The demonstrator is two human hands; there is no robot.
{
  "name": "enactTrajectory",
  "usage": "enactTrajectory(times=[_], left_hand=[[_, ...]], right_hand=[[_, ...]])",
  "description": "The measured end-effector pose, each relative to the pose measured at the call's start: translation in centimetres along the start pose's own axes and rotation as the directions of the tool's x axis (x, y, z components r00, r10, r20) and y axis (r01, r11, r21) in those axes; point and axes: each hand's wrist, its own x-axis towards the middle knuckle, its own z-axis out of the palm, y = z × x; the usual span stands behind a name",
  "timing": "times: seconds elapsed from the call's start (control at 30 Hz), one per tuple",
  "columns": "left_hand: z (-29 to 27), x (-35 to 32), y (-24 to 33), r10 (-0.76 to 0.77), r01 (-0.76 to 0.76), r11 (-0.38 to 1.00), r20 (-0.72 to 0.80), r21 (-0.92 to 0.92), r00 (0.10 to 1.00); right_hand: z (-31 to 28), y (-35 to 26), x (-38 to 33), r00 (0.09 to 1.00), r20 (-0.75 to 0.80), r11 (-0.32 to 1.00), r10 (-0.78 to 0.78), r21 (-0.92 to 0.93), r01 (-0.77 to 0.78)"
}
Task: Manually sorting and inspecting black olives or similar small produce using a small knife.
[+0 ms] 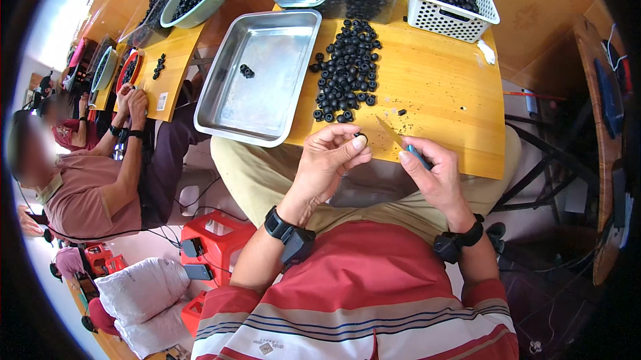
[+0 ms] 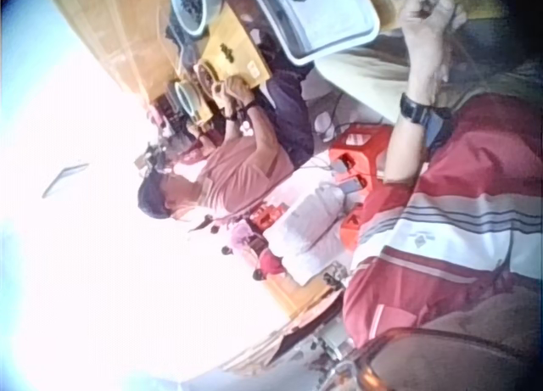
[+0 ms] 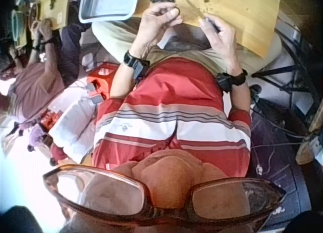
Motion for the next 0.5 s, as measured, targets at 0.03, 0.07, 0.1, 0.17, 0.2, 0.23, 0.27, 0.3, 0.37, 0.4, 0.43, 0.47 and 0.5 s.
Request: enactTrajectory(times=[0.03, 0.07, 0.1, 0.17, 0.2, 0.23, 0.27, 0.3, 0.37, 0.4, 0.43, 0.47, 0.5], left_hand=[[-0.05, 0.06, -0.04, -0.001, 0.001, 1.000, 0.002, -0.002, 1.000], [-0.08, 0.12, -0.04, -0.027, 0.028, 0.998, 0.009, -0.058, 1.000], [-0.10, 0.16, -0.05, -0.053, 0.054, 0.992, 0.017, -0.114, 0.998], [-0.13, 0.32, -0.14, -0.055, 0.058, 0.985, 0.023, -0.161, 0.998], [-0.17, 0.39, -0.19, -0.056, 0.061, 0.977, 0.029, -0.206, 0.998], [-0.18, 0.43, -0.30, -0.057, 0.062, 0.976, 0.029, -0.207, 0.998], [-0.16, 0.45, -0.44, -0.062, 0.066, 0.971, 0.026, -0.232, 0.998], [-0.14, 0.46, -0.56, -0.067, 0.070, 0.964, 0.023, -0.256, 0.998], [-0.09, 0.45, -0.66, -0.086, 0.089, 0.959, 0.022, -0.270, 0.996], [-0.04, 0.46, -0.69, -0.104, 0.106, 0.953, 0.022, -0.283, 0.994], [0.08, 0.47, -0.72, -0.105, 0.108, 0.953, 0.023, -0.284, 0.994], [0.26, 0.48, -0.73, -0.102, 0.105, 0.952, 0.026, -0.286, 0.994], [0.41, 0.48, -0.74, -0.099, 0.102, 0.952, 0.028, -0.289, 0.995]], right_hand=[[0.04, 0.08, 0.03, 1.000, -0.003, 1.000, -0.001, 0.016, 0.001], [0.02, 0.06, 0.06, 1.000, -0.004, 1.000, 0.000, 0.014, 0.000], [-0.01, 0.02, 0.11, 1.000, 0.002, 1.000, 0.006, 0.015, -0.006], [0.00, 0.01, 0.20, 1.000, 0.009, 1.000, 0.014, 0.014, -0.014], [0.06, 0.07, 0.24, 1.000, 0.007, 1.000, 0.011, 0.026, -0.011], [0.13, 0.14, 0.28, 1.000, 0.006, 0.999, 0.009, 0.038, -0.009], [0.21, 0.25, 0.31, 1.000, 0.006, 0.999, 0.010, 0.037, -0.010], [0.31, 0.39, 0.36, 1.000, 0.004, 0.999, 0.008, 0.047, -0.008], [0.39, 0.46, 0.44, 1.000, 0.002, 0.998, 0.007, 0.056, -0.007], [0.39, 0.45, 0.51, 1.000, 0.009, 0.999, 0.013, 0.048, -0.013], [0.39, 0.42, 0.56, 1.000, 0.015, 0.999, 0.019, 0.040, -0.019], [0.39, 0.34, 0.61, 1.000, 0.015, 0.999, 0.020, 0.039, -0.020], [0.37, 0.25, 0.64, 0.999, 0.022, 0.999, 0.027, 0.031, -0.028]])
